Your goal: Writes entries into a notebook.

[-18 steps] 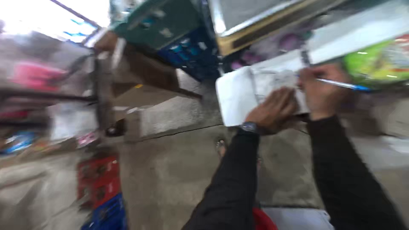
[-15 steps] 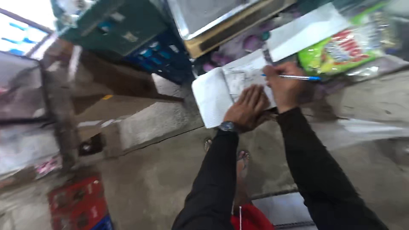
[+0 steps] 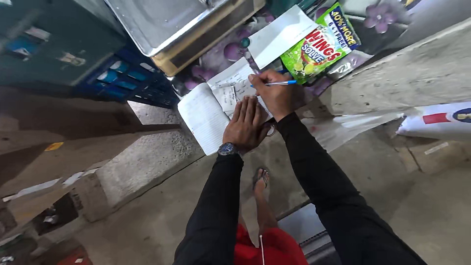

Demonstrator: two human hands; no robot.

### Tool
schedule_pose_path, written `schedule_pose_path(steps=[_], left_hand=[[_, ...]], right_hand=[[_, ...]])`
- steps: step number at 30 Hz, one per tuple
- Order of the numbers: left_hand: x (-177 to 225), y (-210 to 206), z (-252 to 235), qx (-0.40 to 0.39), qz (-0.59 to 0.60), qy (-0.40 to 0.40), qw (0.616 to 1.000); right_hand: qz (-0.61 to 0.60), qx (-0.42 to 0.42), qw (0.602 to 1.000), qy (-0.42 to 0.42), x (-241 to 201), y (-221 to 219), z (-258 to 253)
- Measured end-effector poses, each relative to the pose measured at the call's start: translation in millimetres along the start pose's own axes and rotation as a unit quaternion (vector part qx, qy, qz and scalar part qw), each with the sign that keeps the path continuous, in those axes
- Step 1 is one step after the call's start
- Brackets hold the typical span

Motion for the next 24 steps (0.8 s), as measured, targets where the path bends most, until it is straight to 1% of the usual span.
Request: schedule_pose_path(steps=[6,8,12,16,20,24], left_hand=[[-3.5,-6.1,-2.3,0.001,-0.016,-0.003,1.0],[-3.6,-8.0,-3.1,0.015,-0.02,-0.007,1.0],[-2.9,-7.7,-3.6,0.014,-0.034,-0.002,0.999],[-2.0,-7.6,-1.3,0.029,-0.031,-0.002,0.999],[-2.1,-7.2,-0.5,0.018,-0.026,-0.002,1.0],[-1.9,-7.4,-1.7,0.007,-0.024,0.005,1.0]], right_hand=[[0.038,-0.003,0.999,-0.01,1.1,-2.9,0.6],[0.041,0.009,0.999,-0.005,0.6,-1.6,1.2],[0.047,0.019,0.999,0.009,-0.7,-0.2,1.6],[0.027,0.028,0.999,-0.004,2.2,0.8,0.9],[0.043,0.016,0.999,-0.008,2.0,0.5,2.3],[0.033,0.026,0.999,-0.001,3.5,2.5,1.0]])
Point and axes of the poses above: each hand's wrist, its own z-axis away from the middle knuckle, its own y-axis out of the back of the hand, x = y × z, the point moved 7 cm from there along -z, towards the middle knuckle, and after that the axes turned 5 degrees about -x, right-handed, at the moved point
